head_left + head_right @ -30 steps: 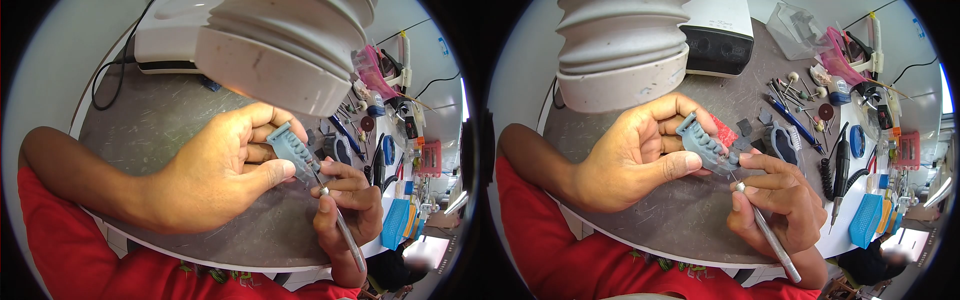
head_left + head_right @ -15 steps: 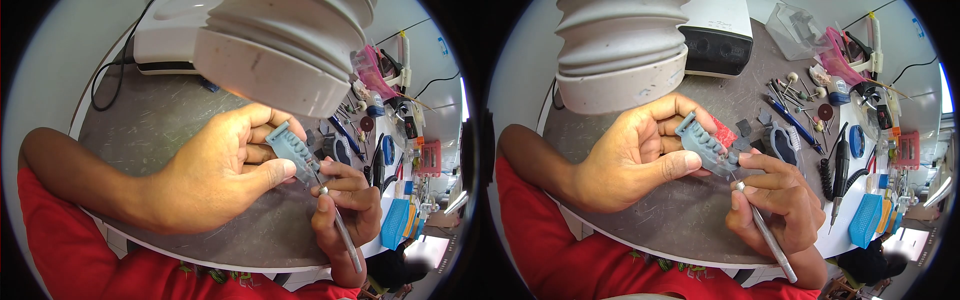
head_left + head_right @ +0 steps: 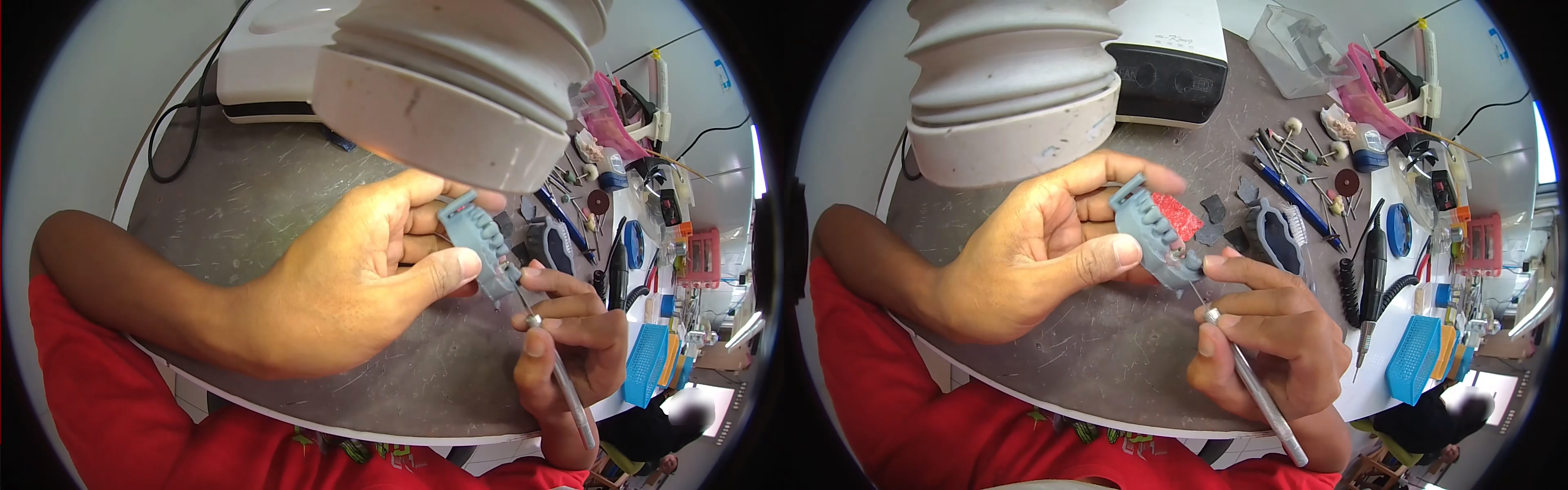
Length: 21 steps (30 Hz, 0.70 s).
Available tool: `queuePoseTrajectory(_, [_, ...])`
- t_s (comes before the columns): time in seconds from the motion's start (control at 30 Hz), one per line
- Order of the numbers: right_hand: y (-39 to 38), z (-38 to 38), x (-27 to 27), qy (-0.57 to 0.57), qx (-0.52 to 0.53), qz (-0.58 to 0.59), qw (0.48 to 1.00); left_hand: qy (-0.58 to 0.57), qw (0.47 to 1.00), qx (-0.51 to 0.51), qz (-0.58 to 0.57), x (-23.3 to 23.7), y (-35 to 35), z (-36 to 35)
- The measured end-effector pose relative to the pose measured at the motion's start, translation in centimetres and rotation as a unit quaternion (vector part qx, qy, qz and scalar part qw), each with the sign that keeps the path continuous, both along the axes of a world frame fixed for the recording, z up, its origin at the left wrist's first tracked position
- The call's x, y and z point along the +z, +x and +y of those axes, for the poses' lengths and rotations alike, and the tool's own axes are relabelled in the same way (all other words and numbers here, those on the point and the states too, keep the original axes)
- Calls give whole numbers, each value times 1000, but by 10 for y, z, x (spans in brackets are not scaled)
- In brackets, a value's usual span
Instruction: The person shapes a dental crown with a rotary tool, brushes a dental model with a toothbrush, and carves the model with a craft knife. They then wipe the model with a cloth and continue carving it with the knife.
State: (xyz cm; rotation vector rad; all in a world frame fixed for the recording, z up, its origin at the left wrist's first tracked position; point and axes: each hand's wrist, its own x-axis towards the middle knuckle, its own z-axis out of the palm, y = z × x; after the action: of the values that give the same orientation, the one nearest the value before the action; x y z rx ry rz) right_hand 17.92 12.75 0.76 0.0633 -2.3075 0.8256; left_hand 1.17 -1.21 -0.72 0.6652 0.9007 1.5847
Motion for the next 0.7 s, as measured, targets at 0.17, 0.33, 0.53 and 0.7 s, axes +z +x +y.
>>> queuePoseTrajectory(0.17, [1, 3, 5, -17, 18, 6, 1000, -1, 1000, -16, -4, 1, -3, 2])
queuePoseTrajectory(0.33, [1, -2, 2, -50, 11, 7, 999, -41, 998, -38, -43, 8, -3, 2])
queuePoseTrajectory(0.53, [-2, -4, -1, -42, 18, 2, 999, -24, 998, -53, -16, 6, -3, 2])
queuePoseTrajectory(0.7, [0, -5, -2, -47, 5, 10, 999, -29, 998, -49, 1, 6, -2, 3])
